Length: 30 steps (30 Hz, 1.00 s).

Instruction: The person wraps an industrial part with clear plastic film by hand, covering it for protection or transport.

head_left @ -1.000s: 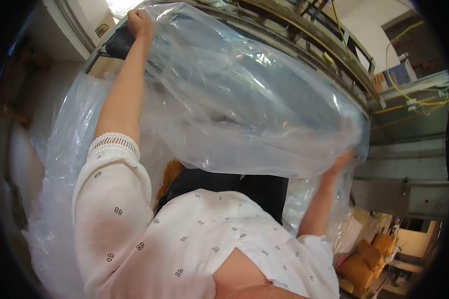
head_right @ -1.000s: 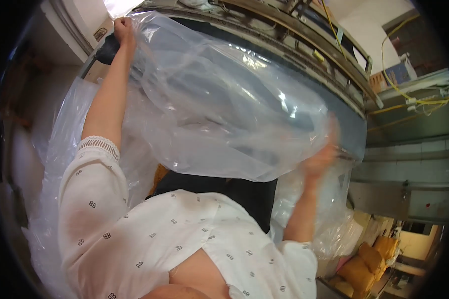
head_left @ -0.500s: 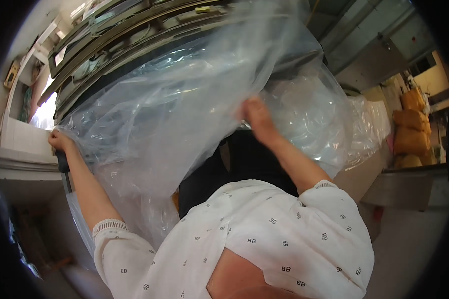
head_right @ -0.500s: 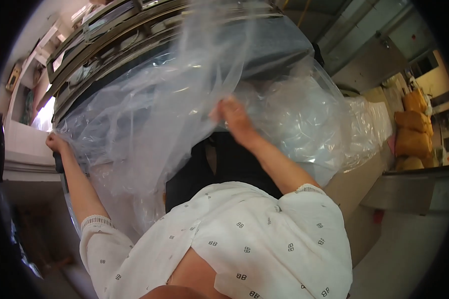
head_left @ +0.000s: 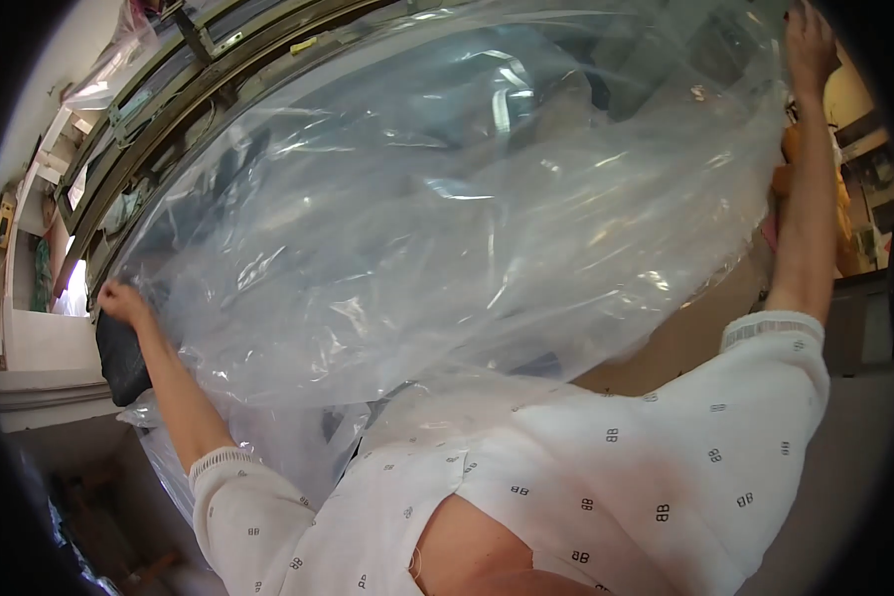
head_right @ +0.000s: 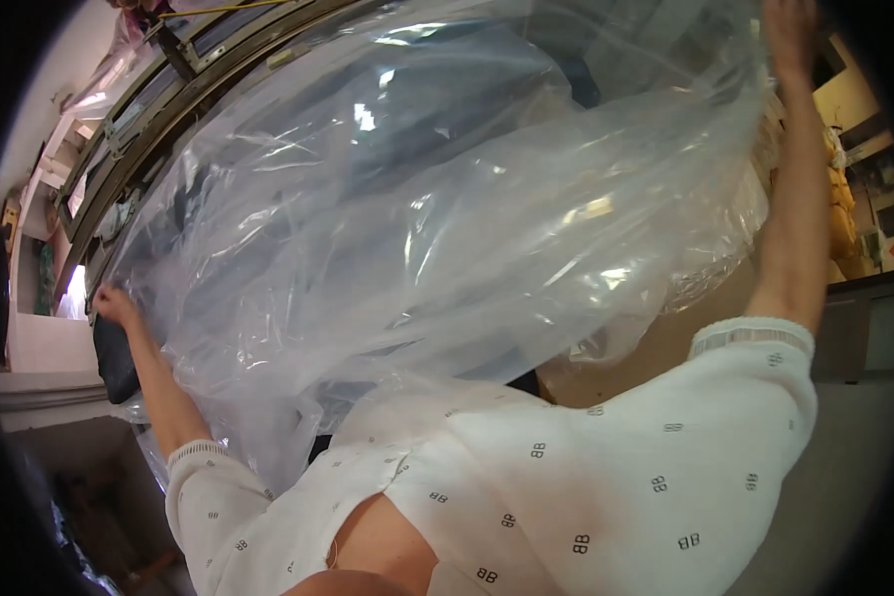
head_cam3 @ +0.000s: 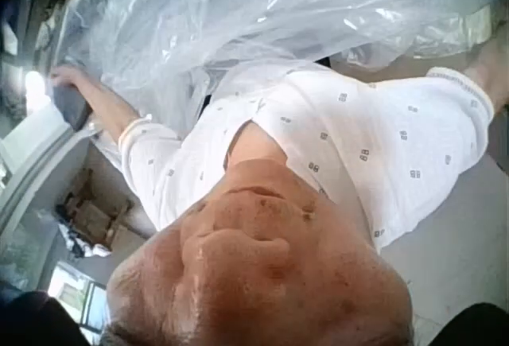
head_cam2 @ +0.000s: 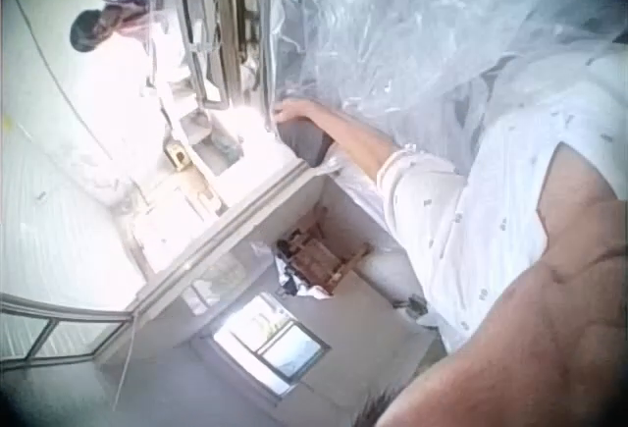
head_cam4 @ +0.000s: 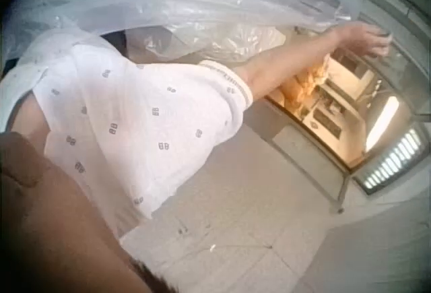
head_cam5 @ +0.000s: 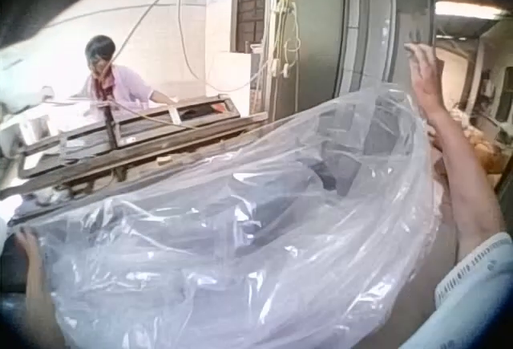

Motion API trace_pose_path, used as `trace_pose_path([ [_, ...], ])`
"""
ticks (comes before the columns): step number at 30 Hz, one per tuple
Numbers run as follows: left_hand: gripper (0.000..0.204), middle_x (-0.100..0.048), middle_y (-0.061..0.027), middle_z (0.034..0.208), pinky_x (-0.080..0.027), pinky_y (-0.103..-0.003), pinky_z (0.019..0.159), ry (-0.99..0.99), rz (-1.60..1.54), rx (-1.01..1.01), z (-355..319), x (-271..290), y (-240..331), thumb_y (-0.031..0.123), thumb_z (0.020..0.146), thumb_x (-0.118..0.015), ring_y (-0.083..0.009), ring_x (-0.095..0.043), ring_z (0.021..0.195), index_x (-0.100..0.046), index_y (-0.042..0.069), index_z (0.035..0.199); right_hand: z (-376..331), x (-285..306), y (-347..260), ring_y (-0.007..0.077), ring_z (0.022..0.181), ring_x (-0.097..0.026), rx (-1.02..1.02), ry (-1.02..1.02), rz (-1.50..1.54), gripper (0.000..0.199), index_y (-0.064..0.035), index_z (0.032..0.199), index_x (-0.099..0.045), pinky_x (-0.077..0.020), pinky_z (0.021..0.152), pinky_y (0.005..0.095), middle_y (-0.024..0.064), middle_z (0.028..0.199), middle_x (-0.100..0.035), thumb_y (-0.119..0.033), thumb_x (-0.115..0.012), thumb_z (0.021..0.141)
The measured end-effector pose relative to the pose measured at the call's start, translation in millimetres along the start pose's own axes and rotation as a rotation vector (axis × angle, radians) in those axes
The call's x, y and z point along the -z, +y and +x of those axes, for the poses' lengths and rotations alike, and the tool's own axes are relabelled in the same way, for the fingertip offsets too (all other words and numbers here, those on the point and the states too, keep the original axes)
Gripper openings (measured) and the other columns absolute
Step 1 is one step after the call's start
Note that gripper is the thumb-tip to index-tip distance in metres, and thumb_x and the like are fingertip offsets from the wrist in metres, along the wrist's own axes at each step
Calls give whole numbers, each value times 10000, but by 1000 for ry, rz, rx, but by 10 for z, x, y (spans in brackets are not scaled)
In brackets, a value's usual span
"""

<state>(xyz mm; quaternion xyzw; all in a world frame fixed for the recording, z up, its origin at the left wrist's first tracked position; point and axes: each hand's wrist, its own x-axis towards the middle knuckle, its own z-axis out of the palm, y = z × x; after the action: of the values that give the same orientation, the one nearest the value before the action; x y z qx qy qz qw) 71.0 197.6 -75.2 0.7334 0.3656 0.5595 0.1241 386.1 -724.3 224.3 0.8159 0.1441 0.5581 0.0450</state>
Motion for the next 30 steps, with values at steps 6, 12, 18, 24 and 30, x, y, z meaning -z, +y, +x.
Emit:
trace_pose_path([
  [6, 286, -583, -213, 991, -422, -408, 799, 109, 301, 137, 553, 1141, -1116, 227, 858, -483, -362, -560, 906, -563, -29, 957, -1681, -708, -1788, 233, 1212, -379, 399, -591, 341, 507, -169, 1268, -443, -304, 990, 405, 58, 1316, -410, -288, -595, 800],
  [12, 261, -591, -184, 985, -415, -394, 801, -137, 527, 69, 400, 1305, -815, 213, 870, -470, -335, -556, 925, -544, -10, 985, -1558, -882, -2191, 228, 1114, -439, -38, -630, 682, 429, -124, 1175, -510, -373, 901, 398, 49, 1198, -475, -355, -570, 819],
  [18, 275, -589, -188, 998, -412, -398, 800, -97, 543, 66, 377, 1247, -1003, 230, 870, -462, -343, -551, 932, -546, -5, 986, -1111, -1121, -2545, 224, 978, -500, 34, -584, 504, 340, -41, 1029, -566, -394, 849, 321, 77, 1058, -531, -300, -594, 810],
  [24, 319, -586, -198, 1007, -420, -396, 795, -81, 535, 72, 300, 1227, -910, 257, 873, -470, -343, -553, 923, -541, -22, 1011, -1028, -1745, -2643, 166, 666, -568, -249, -877, 1063, 234, -96, 845, -645, -440, 654, 280, 6, 694, -598, -312, -575, 791],
  [30, 265, -582, -102, 992, -442, -295, 772, -107, -281, 421, 728, 2318, -1617, 217, 893, -529, -216, -557, 900, -541, 6, 1052, -1070, -2038, -3234, 158, 733, -590, -196, -825, 935, 194, -151, 832, -638, -447, 668, 308, -8, 759, -630, -323, -614, 745],
])
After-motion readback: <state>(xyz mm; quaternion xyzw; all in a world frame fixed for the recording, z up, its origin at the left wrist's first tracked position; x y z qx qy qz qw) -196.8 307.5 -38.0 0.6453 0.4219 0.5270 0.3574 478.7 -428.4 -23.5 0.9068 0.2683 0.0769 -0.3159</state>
